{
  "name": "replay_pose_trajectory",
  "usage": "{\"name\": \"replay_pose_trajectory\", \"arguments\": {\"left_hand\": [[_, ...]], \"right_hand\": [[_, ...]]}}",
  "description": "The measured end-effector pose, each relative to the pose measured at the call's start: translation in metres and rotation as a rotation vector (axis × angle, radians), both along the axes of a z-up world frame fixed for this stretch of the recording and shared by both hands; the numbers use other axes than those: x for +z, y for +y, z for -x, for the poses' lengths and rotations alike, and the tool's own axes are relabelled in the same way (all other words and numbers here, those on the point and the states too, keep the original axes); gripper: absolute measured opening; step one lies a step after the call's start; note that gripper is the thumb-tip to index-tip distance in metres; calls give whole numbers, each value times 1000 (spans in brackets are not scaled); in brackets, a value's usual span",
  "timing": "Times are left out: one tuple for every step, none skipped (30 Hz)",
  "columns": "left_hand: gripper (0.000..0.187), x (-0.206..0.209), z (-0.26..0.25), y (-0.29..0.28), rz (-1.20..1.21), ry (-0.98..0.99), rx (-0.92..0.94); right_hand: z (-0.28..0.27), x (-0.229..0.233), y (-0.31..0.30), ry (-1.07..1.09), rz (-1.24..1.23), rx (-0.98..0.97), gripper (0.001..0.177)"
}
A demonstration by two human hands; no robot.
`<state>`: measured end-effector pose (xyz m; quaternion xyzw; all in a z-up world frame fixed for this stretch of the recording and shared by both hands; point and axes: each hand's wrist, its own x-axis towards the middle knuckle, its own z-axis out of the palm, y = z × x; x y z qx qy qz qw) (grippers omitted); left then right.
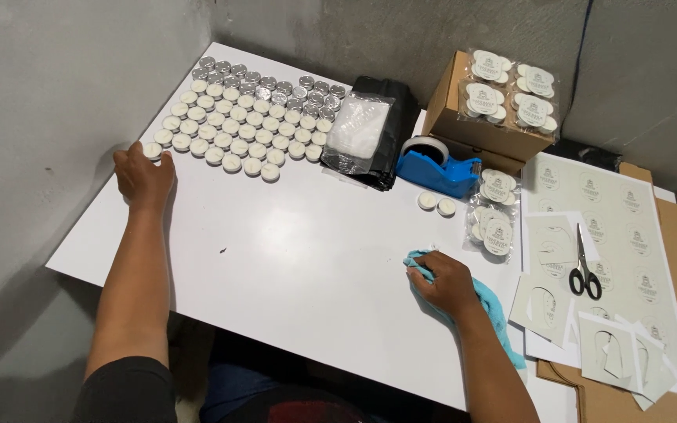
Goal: Using scissors to precisely cut a circular label from a printed sheet and then preparing a candle for labeling.
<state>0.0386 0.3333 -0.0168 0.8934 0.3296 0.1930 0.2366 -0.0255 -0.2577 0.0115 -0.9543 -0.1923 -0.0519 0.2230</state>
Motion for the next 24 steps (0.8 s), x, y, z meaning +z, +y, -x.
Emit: {"name": "replay_pose_trajectory", "arguments": {"left_hand": [[51,-3,-2,3,0,1,-5],[49,-7,-3,5,-7,-4,-2],[47,-11,-4,8,-14,-10,1],[47,-15,-5,9,-14,-9,-5],[46,-18,-5,11,-1,-28,1],[45,-22,-6,12,12,-48,6],[45,-20,-5,10,12,-47,-1],[45,-17,-4,8,95,-79,25],[46,-14,-3,6,180,-110,50],[46,-13,0,2,179,-108,43],[46,-11,3,-1,214,-113,51],[46,-9,5,-5,248,-117,57],[46,-8,8,-9,248,-116,49],[47,-8,11,-14,254,-147,23],[48,-8,14,-20,261,-178,-3],[48,-3,16,-28,261,-176,-14],[47,1,18,-36,250,-164,-49],[45,5,21,-45,240,-150,-85],[45,8,21,-51,242,-147,-97],[46,10,21,-58,226,-135,-131],[46,12,21,-64,209,-123,-164],[46,17,21,-74,210,-122,-180],[47,22,21,-84,227,-122,-207],[47,27,23,-93,244,-119,-232]], "right_hand": [[-1,0,0,1,0,-5,19],[-1,-1,0,3,-4,1,19],[-1,-2,0,6,-7,7,19],[0,-1,0,7,-8,2,19],[0,0,1,7,-15,2,18],[1,1,1,7,-23,2,18],[-1,-5,-3,7,-22,-4,18],[-3,-11,-6,-74,-44,72,19],[-5,-17,-10,-156,-65,148,20],[-5,-16,-10,-155,-65,140,20],[-5,-16,-10,-140,-70,137,19],[-5,-15,-9,-125,-74,133,17],[-5,-14,-8,-125,-74,124,17],[-4,-14,-8,-125,-77,122,17],[-4,-13,-8,-124,-80,119,16],[-5,-15,-8,-124,-80,108,16],[-5,-16,-8,-131,-82,119,15],[-6,-18,-10,-136,-83,130,15],[-5,-16,-9,-135,-81,118,15],[-5,-13,-8,-143,-89,137,15],[-5,-11,-7,-151,-97,155,15],[-5,-13,-8,-152,-96,139,15],[-6,-16,-10,-165,-102,143,14],[-6,-19,-10,-177,-109,146,13]]}}
